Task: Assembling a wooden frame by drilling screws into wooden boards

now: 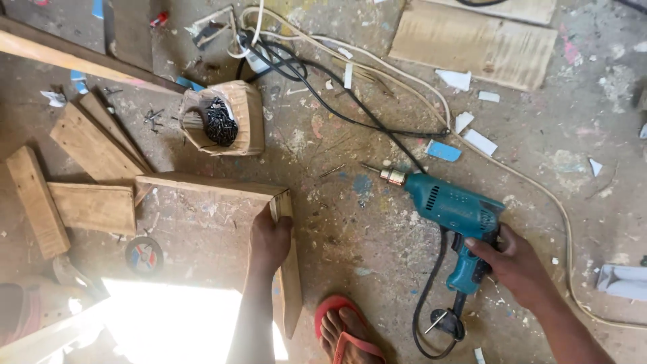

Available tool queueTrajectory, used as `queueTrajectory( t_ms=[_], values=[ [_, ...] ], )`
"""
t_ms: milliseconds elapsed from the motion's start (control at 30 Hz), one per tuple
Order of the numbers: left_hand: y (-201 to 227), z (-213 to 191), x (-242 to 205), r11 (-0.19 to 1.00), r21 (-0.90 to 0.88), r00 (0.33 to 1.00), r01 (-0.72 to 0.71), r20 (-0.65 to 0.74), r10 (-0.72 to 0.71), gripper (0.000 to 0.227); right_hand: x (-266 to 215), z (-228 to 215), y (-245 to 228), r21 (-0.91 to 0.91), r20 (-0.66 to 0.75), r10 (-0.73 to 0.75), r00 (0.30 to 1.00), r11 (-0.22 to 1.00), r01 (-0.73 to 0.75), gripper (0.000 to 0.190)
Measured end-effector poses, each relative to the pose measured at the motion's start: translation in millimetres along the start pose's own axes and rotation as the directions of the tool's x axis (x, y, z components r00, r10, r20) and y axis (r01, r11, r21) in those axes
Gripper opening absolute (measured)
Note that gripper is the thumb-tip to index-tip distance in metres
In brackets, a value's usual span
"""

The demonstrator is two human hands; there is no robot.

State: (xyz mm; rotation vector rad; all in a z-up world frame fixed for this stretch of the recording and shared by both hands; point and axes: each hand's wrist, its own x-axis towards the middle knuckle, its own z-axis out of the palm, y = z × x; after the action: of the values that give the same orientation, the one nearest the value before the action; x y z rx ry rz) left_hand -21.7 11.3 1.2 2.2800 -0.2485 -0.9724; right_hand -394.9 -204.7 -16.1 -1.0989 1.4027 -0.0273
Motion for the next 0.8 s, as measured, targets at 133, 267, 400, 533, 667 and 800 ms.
queueTrajectory(
  t_ms=[133,267,400,533,667,800],
  values=[
    [6,-15,-35,1.000,0.005,0.995,0.024,0.100,-0.024,0.015,-27,-15,-50,-0.700,-0.157,-0.003,0.988,0.706,-0.109,0.073],
    [30,-35,-93,0.973,-0.208,0.995,0.098,0.037,-0.092,0.012,-64,18,-91,-0.521,-0.126,-0.530,0.838,0.755,0.399,0.049],
    [33,-27,-122,0.746,-0.658,0.984,0.100,-0.044,-0.170,0.014,-81,82,-114,-0.131,0.330,-0.342,0.880,0.906,0.402,0.056],
    [30,26,-148,0.800,-0.593,0.995,0.092,0.025,-0.096,0.027,-83,116,-137,0.068,0.452,-0.448,0.771,0.880,0.471,0.050],
    [27,53,-166,0.823,-0.556,0.950,-0.115,0.181,0.255,0.034,-82,106,-133,-0.029,0.421,-0.552,0.720,0.785,0.618,0.035],
    [61,-4,-166,0.926,-0.196,0.785,-0.323,0.491,0.378,0.061,-81,84,-117,-0.043,0.394,-0.627,0.672,0.718,0.695,0.026]
  ],
)
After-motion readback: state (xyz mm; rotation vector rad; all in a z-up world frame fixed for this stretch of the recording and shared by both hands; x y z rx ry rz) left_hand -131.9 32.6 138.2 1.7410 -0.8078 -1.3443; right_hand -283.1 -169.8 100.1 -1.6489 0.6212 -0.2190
